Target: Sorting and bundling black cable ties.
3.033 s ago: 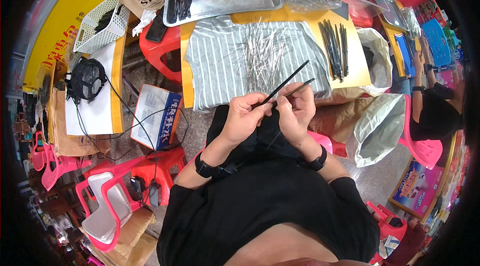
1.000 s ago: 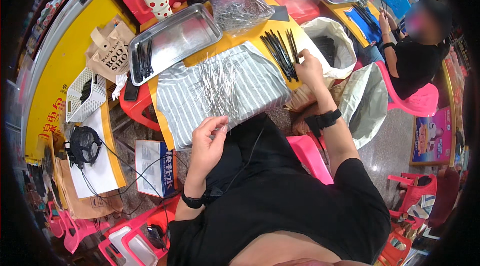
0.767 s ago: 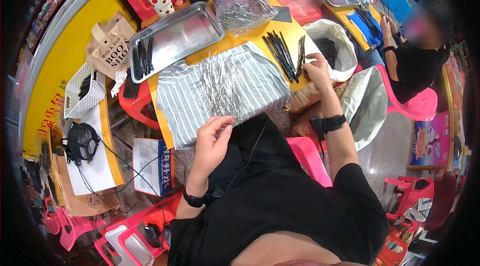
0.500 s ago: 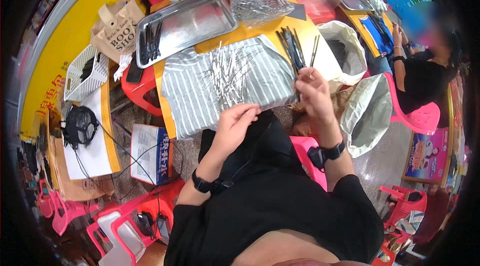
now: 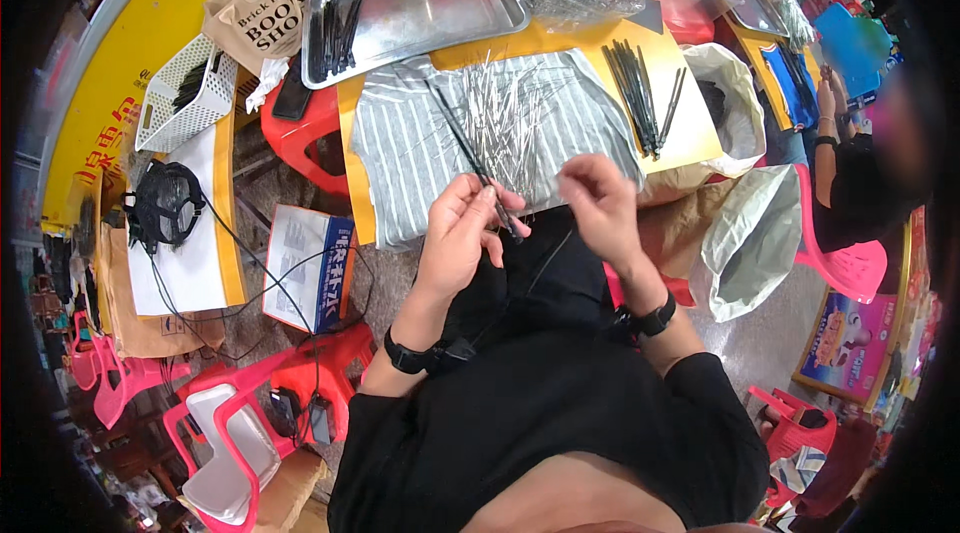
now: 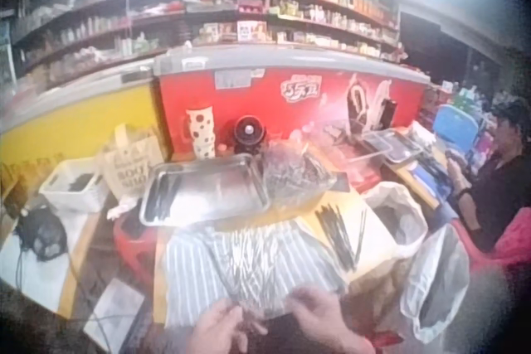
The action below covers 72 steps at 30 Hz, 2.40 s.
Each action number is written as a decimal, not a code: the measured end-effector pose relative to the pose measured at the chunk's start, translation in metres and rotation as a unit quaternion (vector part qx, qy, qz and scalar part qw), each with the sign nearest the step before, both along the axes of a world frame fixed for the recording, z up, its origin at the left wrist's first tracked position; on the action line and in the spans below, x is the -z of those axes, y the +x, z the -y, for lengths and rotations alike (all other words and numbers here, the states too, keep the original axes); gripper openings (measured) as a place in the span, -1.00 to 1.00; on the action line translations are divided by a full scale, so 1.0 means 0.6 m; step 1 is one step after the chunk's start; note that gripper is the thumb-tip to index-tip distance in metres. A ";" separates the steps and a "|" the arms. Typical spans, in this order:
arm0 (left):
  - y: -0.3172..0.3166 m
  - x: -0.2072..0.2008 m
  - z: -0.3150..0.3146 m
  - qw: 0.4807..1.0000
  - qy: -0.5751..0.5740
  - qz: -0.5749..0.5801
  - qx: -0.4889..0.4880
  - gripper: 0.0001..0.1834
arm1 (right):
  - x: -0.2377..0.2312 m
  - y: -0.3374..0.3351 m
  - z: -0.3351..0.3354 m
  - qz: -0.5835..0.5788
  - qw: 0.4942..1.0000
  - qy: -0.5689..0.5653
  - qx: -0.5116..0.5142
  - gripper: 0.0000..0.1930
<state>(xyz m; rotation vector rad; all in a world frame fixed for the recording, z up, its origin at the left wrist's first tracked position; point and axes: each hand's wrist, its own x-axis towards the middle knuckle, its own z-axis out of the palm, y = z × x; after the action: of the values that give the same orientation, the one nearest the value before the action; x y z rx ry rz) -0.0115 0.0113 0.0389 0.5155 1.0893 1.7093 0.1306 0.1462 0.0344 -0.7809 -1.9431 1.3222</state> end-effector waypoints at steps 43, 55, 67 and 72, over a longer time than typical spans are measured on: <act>0.020 0.027 -0.011 0.986 -0.001 -0.016 0.164 -0.85 | 0.005 0.037 0.001 -0.024 0.956 -0.270 -0.110 -0.83; 0.017 0.033 0.000 0.989 -0.021 0.061 0.130 -0.79 | 0.005 0.001 -0.032 -0.103 0.898 -0.357 -0.236 -0.93; 0.003 0.054 0.002 0.995 0.015 0.015 0.094 -0.67 | 0.031 -0.009 -0.018 -0.242 0.930 -0.276 0.032 -0.85; 0.002 0.052 0.002 0.997 0.018 0.012 0.080 -0.60 | 0.040 -0.018 -0.004 -0.224 0.897 -0.381 -0.004 -0.82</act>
<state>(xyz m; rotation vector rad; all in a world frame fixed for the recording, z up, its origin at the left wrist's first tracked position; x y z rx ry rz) -0.0100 0.0098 0.0074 0.5880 0.9756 1.5940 0.1200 0.1484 0.0103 -0.7171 -1.0424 2.0866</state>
